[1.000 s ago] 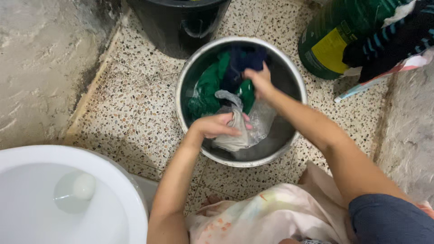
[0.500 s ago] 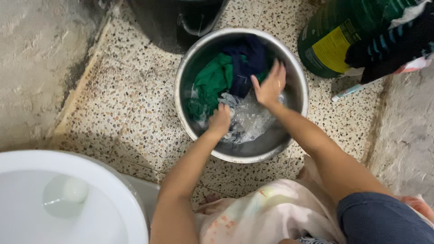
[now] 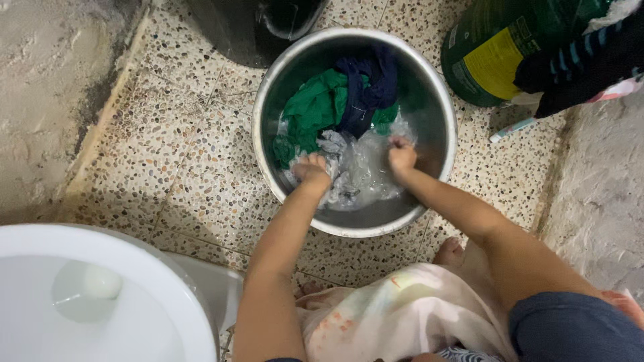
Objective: The person hand washes several pieces of clothing in a metal basin filled with soapy water. They scrub, rinse, and wring out each item individually, including a green shirt, a dark blue item, and a striped garment, then place the washed items aside.
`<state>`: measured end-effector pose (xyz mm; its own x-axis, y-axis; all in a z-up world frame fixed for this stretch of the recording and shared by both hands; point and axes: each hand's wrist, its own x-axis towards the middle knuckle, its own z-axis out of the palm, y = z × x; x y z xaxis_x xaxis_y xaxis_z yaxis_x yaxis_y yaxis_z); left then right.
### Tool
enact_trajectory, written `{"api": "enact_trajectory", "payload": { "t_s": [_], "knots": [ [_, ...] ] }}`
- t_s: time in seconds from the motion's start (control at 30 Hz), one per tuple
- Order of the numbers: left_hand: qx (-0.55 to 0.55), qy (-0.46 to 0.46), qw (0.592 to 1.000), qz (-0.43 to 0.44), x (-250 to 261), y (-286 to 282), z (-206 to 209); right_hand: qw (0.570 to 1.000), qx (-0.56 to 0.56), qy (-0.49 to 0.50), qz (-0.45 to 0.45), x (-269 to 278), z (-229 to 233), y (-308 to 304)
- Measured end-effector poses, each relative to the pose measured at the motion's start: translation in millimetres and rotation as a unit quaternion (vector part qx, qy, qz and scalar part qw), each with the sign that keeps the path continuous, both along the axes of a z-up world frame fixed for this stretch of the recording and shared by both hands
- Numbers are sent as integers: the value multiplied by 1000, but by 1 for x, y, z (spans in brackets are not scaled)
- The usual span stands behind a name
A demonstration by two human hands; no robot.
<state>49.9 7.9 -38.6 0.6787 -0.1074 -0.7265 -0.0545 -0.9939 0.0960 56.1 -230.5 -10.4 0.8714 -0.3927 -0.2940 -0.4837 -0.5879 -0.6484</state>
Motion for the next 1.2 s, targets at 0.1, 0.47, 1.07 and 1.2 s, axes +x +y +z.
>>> {"api": "enact_trajectory", "payload": {
  "t_s": [0.1,0.47,1.07,1.2],
  "knots": [
    [-103,73,991,37,7,6,7,889,405,174,-125,3,8,13],
    [-784,223,430,388,15,58,184,811,248,-43,528,18,80,55],
    [-772,258,259,520,-28,-40,38,839,77,-444,305,-21,141,122],
    [-689,198,402,569,-26,-45,93,869,54,-430,240,24,168,90]
  ]
}}
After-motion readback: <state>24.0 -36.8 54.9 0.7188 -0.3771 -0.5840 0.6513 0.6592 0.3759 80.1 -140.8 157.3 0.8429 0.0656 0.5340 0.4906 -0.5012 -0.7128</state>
